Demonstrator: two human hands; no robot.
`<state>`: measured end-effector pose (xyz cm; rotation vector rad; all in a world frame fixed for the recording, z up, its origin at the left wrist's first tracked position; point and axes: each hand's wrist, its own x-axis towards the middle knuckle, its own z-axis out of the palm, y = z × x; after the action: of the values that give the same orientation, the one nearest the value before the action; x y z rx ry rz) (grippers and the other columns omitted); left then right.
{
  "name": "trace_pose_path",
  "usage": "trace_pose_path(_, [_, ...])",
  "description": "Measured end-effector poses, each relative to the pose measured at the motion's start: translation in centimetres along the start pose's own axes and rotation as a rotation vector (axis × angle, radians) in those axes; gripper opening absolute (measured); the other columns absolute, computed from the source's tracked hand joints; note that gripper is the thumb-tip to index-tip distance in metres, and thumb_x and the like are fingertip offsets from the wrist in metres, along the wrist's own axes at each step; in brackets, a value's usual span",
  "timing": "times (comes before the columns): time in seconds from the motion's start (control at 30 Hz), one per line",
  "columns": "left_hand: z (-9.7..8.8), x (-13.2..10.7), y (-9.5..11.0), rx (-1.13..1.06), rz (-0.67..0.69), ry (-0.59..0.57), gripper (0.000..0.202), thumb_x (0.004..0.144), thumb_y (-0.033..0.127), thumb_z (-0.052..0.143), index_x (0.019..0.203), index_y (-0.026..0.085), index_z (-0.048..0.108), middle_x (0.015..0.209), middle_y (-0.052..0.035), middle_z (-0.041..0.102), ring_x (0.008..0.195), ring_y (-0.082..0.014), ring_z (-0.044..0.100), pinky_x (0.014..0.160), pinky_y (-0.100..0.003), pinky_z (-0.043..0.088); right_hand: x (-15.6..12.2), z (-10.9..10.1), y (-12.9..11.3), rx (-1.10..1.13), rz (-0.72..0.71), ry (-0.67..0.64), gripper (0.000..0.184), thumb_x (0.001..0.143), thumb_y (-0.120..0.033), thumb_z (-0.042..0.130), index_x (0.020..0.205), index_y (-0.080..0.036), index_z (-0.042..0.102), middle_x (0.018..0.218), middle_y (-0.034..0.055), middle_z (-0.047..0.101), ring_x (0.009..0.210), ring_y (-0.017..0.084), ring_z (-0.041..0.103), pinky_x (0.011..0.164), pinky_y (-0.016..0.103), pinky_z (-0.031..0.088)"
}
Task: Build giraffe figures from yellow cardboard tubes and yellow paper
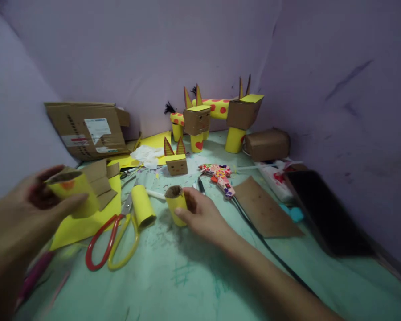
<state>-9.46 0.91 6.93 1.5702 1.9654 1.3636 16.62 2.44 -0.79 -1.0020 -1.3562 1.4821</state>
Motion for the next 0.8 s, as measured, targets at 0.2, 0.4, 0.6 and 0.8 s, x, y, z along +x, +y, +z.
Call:
trace_pose_path(0.2, [6.1,-6.8,3.1,-0.562,-0.165,-0.479,0.057,0.059,0.028,0.076,0.112,0.021,0.057,0.107,-0.0059,0.069,0.094,-0.0233,0.067,0.076,-0.029,0.056,-0.2,-0.9,-1.2,-0.02,-0.021,-0.07,0.035,0.069,-0.018,0.062,0.102,-0.02,0.051,0.113,0.0095,0.059,0.103,0.022,0.058,0.091,0.04,0.043])
trace_pose_path(0.4, [9.2,-8.3,0.8,-0.474,-0.111,-0.533,0.055,0.069,0.027,0.069,0.119,0.021,0.049,0.122,-0.0077,0.06,0.111,-0.0223,0.058,0.091,-0.034,0.049,-0.3,-2.4,-1.9,-0.049,0.025,-0.203,0.034,0.067,-0.013,0.062,0.098,-0.021,0.05,0.105,0.0062,0.059,0.097,0.021,0.057,0.082,0.036,0.045])
trace_pose_path(0.6, [9.4,-8.0,0.0,-0.207,0.025,-0.569,0.052,0.072,0.029,0.064,0.121,0.02,0.046,0.121,-0.0091,0.059,0.113,-0.0246,0.055,0.098,-0.042,0.041,-0.7,-2.5,-2.0,-0.179,-0.013,-0.233,0.035,0.064,-0.009,0.063,0.093,-0.02,0.048,0.094,0.0022,0.058,0.09,0.019,0.056,0.074,0.03,0.045])
trace_pose_path(0.8, [9.3,-7.8,0.0,-0.115,0.013,-0.589,0.048,0.072,0.032,0.063,0.116,0.018,0.049,0.108,-0.0083,0.066,0.1,-0.0266,0.061,0.085,-0.041,0.049,-0.7,-2.5,-1.3,-0.416,-0.097,-0.227,0.04,0.064,-0.004,0.063,0.098,-0.021,0.054,0.097,0.0022,0.061,0.091,0.02,0.057,0.08,0.031,0.045])
